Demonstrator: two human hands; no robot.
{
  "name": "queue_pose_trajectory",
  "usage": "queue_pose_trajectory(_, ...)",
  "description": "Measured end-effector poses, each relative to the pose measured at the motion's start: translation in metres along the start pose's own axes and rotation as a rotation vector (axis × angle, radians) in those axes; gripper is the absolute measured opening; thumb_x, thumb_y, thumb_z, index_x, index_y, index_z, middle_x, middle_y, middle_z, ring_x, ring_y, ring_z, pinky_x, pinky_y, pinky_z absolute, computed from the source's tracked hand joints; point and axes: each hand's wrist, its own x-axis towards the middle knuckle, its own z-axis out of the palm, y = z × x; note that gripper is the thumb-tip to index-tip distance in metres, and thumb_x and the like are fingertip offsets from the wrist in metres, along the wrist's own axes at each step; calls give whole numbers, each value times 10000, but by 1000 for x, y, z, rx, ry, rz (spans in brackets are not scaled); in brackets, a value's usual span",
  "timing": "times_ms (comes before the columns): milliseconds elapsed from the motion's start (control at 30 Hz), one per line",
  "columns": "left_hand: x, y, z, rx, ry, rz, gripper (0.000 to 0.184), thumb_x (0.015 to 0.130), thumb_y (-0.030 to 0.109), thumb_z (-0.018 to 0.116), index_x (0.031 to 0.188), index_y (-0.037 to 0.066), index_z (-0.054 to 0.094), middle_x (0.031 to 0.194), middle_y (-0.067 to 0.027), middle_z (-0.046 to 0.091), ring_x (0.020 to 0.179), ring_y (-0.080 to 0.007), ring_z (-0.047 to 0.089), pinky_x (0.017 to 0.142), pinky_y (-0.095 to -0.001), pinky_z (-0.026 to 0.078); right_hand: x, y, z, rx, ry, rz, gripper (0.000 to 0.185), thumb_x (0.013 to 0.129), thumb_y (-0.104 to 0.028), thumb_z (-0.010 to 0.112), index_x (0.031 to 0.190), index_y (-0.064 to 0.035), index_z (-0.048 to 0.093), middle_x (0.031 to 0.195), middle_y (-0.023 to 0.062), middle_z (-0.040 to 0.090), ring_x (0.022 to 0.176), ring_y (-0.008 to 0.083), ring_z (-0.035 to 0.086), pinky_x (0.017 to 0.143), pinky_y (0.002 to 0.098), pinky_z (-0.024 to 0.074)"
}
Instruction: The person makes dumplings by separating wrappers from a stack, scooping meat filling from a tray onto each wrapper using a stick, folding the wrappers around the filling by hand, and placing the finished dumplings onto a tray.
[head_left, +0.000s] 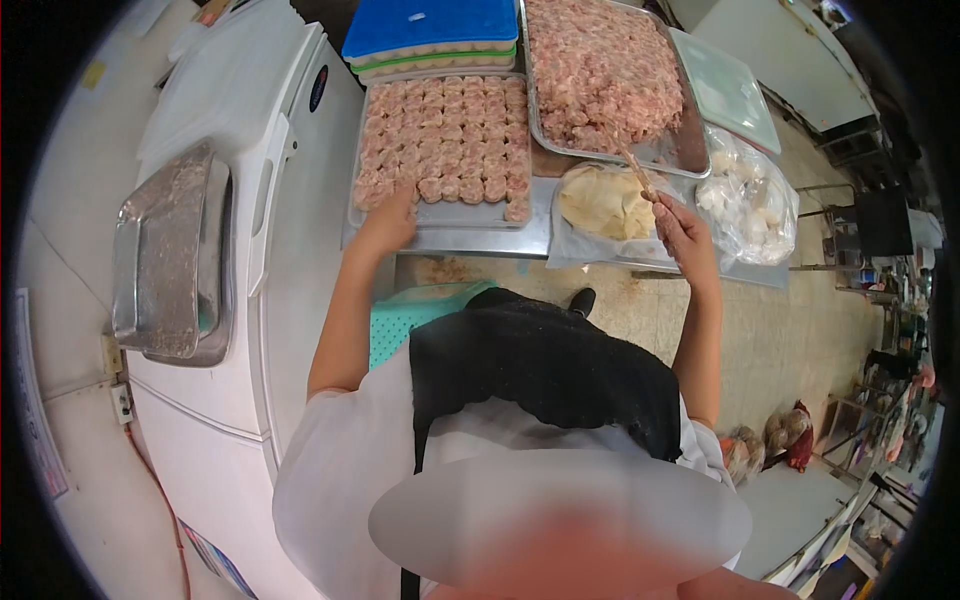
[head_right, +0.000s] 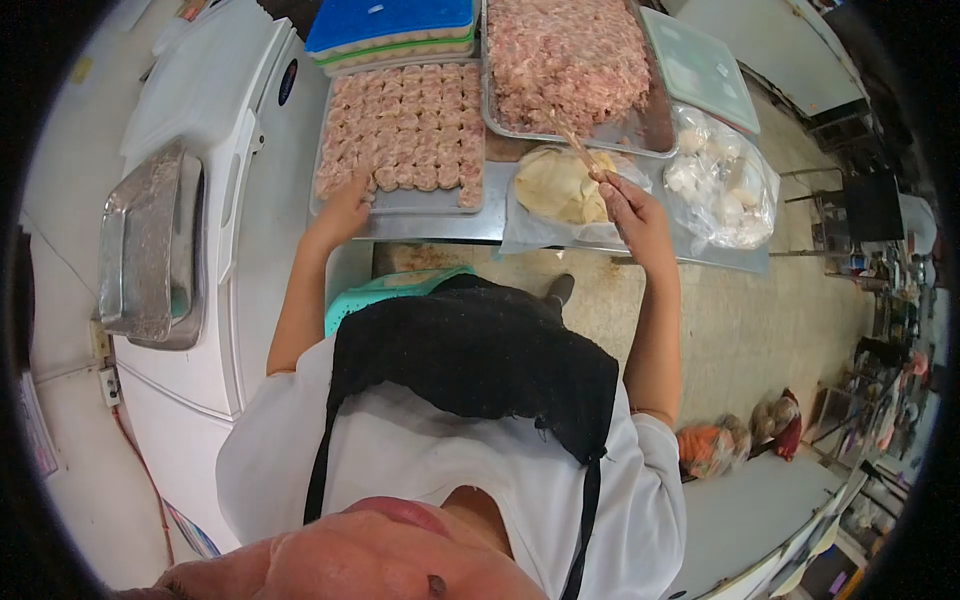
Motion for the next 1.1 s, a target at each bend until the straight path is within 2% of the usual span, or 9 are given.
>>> queue_pose_trajectory(133,3,15,-9,-29,-144,32,617,833,101,453,1427,40,297,1182,-280,565,1070,-437,549,942,-441,428,-1,-1,3,20,5,-5,297,954,-207,572,1175,-21,638,660,-84,417,563,20,341,492,192,262)
queue_pose_trajectory(233,10,18,0,-134,-163,51,620,852,123,470,1440,44,290,1381,-239,443,1265,-383,441,1066,-408,341,-1,-3,9,0,15,-14,288,953,-202,573,1158,-14,645,669,-80,428,572,25,347,501,189,269)
queue_pose_trajectory(333,9,8,3,-107,-10,199,635,811,91,508,1420,66,330,1248,-267,530,1096,-411,535,959,-426,421,1,0,13,17,24,-5,288,952,-200,575,1154,-8,645,673,-81,430,577,25,347,504,187,268)
queue_pose_trajectory(433,-12,25,-33,-229,-38,78,646,809,105,530,1422,65,331,1236,-236,542,1096,-396,534,949,-439,424,-1,-6,16,26,27,-19,292,952,-202,575,1157,-4,642,671,-86,421,572,22,338,499,190,261)
queue_pose_trajectory(533,-10,-13,-39,-12,256,-114,687,788,130,614,1420,85,350,1176,-192,572,1053,-361,561,909,-442,440,-4,-13,17,36,13,6,300,952,-207,577,1164,-3,637,663,-91,411,565,20,326,493,193,251)
queue_pose_trajectory(633,-25,-10,-61,382,222,-282,818,706,204,747,1425,131,366,1204,-162,582,1112,-344,542,915,-427,443,-2,-24,21,19,-9,23,318,951,-222,583,1175,-2,630,663,-90,415,567,19,327,494,194,253)
queue_pose_trajectory(900,2,-60,-48,321,331,-41,796,696,174,763,1400,123,394,1031,-140,613,1001,-341,567,818,-427,471,22,-32,46,-82,-64,-29,375,946,-264,592,1177,30,614,734,-46,491,648,43,421,564,201,370)
queue_pose_trajectory(1000,2,-66,-48,333,283,-35,790,709,166,753,1406,120,384,1065,-140,601,1008,-344,568,819,-429,471,27,-35,52,-202,-115,-48,361,940,-241,588,1187,22,607,795,21,602,716,107,542,657,246,447)
queue_pose_trajectory(1100,1,-71,-47,215,178,-66,776,721,140,735,1408,109,375,1137,-156,567,1019,-353,559,844,-434,462,37,-28,72,-398,-199,-386,346,928,-216,586,1192,7,603,972,118,677,892,208,629,801,303,475)
